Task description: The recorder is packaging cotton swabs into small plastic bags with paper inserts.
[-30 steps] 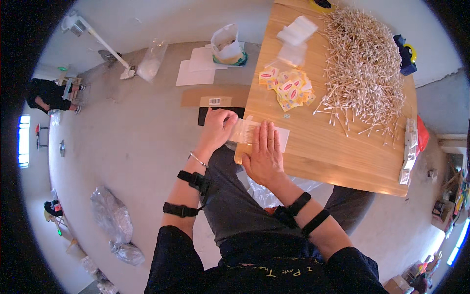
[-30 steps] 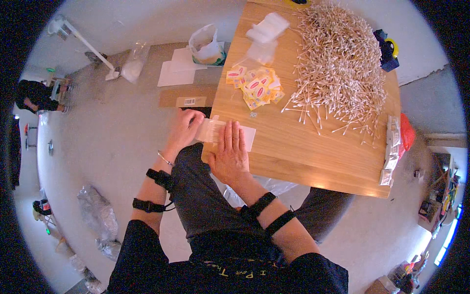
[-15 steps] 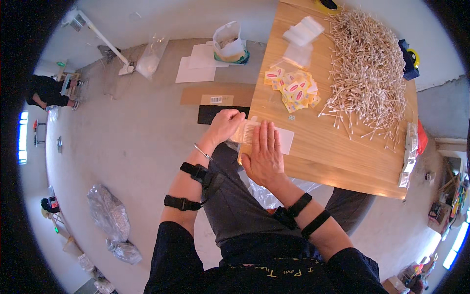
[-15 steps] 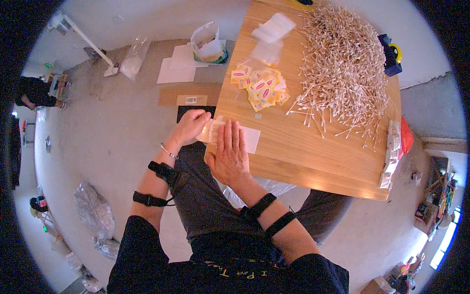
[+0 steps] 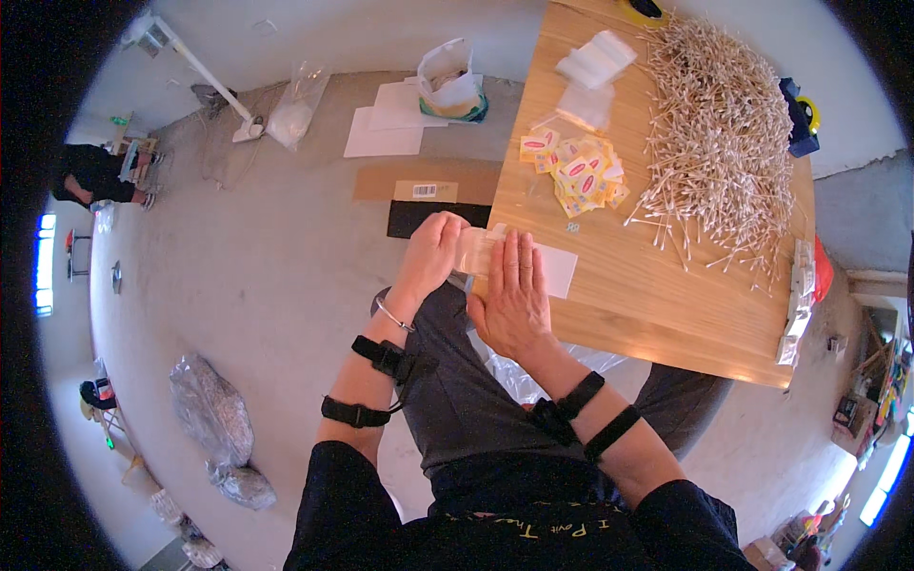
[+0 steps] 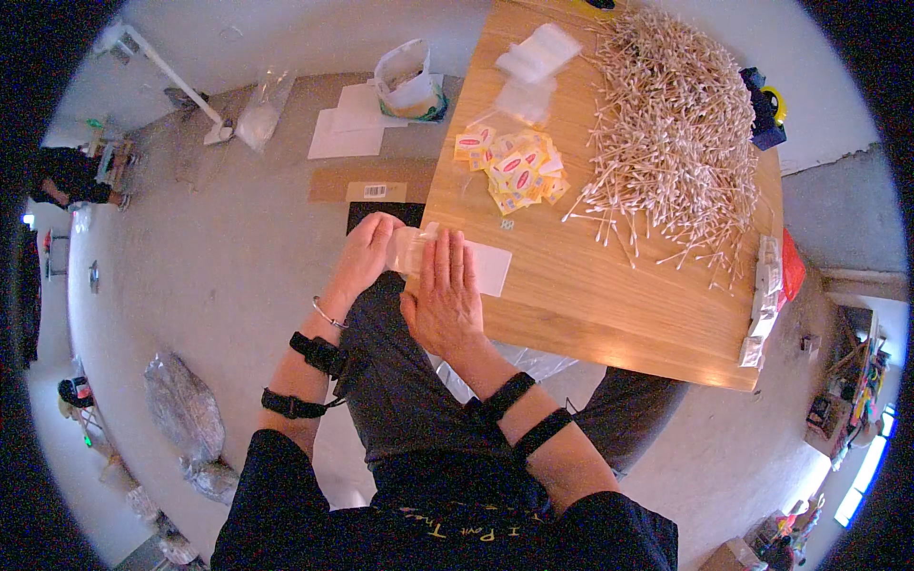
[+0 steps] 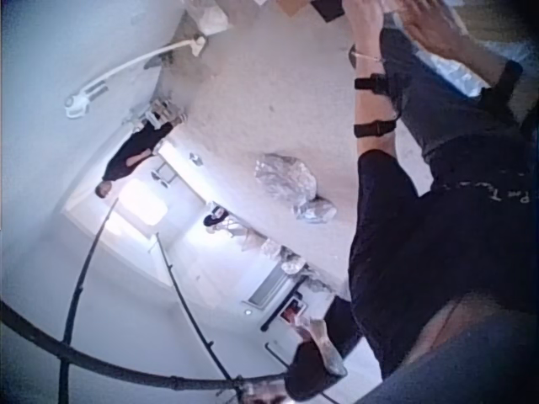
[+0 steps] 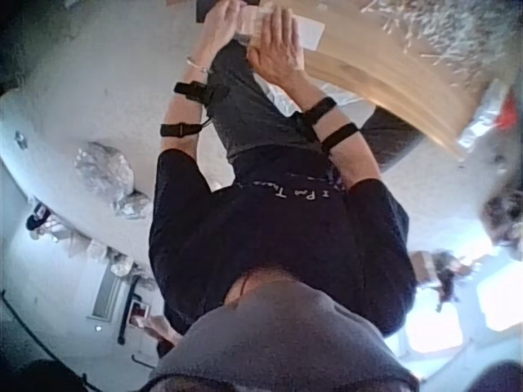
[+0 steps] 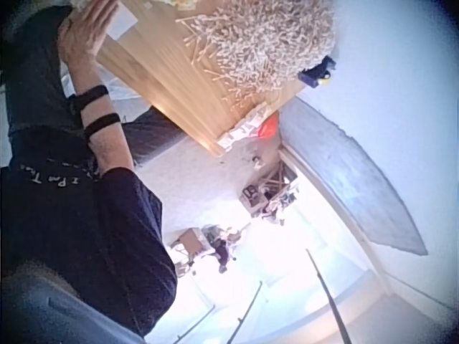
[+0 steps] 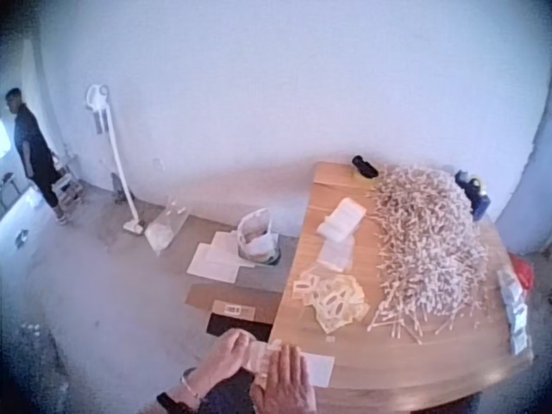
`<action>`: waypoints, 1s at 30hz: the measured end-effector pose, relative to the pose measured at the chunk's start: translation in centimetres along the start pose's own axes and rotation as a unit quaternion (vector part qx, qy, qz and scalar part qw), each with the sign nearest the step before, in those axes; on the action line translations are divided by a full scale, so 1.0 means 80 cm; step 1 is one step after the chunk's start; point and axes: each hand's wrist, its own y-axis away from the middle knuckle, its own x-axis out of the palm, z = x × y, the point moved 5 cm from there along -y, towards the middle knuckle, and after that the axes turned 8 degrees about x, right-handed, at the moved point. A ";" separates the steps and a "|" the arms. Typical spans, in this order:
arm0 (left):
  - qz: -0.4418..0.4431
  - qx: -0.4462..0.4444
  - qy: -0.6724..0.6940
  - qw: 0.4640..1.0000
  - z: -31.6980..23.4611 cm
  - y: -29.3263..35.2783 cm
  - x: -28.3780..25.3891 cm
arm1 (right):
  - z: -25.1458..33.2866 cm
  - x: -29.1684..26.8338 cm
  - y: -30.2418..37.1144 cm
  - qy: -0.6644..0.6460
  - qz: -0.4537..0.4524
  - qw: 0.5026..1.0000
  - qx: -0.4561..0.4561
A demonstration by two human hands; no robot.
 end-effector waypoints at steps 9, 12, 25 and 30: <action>0.077 -0.154 0.019 0.985 0.043 -0.003 -0.003 | 0.011 0.002 -0.003 0.002 0.011 1.000 0.002; 0.053 -0.050 0.005 0.997 0.032 0.006 0.004 | 0.010 0.005 -0.004 0.010 0.020 1.000 0.010; -0.001 -0.021 -0.029 0.999 0.025 0.012 0.002 | 0.024 0.008 -0.015 -0.022 0.006 1.000 0.005; -0.006 -0.165 0.185 0.969 0.054 0.011 -0.006 | 0.025 0.009 -0.013 -0.064 -0.002 0.998 -0.006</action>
